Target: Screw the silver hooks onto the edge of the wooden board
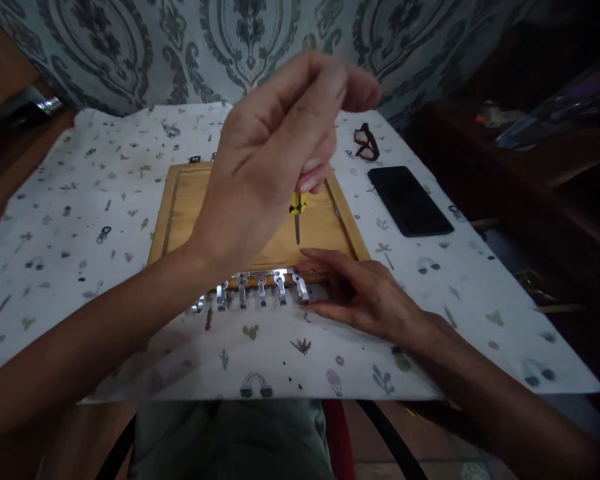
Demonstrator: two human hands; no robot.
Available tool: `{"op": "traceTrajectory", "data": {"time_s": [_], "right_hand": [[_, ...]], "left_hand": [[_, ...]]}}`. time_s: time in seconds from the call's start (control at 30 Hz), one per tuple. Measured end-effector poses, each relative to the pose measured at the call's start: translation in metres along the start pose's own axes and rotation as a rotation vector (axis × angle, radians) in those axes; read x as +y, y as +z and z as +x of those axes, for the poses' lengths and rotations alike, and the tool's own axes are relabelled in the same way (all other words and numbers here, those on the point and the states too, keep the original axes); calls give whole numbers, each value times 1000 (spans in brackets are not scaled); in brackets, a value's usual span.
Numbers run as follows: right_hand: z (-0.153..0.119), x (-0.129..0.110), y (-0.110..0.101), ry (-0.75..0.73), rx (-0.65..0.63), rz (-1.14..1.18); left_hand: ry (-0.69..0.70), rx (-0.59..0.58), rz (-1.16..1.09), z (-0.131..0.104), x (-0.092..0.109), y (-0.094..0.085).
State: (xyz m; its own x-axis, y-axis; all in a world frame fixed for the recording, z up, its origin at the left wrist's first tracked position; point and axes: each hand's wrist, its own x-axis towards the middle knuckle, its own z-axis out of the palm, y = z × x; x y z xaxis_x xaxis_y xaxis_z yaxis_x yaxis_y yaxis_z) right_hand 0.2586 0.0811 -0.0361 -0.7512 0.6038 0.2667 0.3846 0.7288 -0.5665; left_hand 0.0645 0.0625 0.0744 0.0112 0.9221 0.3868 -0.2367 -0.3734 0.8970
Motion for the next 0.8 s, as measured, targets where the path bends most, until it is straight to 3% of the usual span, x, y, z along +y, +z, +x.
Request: {"op": "traceTrajectory", "data": {"time_s": [0.1,0.23,0.47,0.8], "right_hand": [[0,0,0,52,26,71],[4,-5,0,127,85,176],[9,-12,-2,164,44,232],[6,-4,4,170,27,274]], "left_hand": [[2,53,-72,-3,-4,-6],[-97,176,-164,-6,-9,-12],[-178,293,-189,-11,-9,-19],[-157,283,-180,-16,-12,-22]]}}
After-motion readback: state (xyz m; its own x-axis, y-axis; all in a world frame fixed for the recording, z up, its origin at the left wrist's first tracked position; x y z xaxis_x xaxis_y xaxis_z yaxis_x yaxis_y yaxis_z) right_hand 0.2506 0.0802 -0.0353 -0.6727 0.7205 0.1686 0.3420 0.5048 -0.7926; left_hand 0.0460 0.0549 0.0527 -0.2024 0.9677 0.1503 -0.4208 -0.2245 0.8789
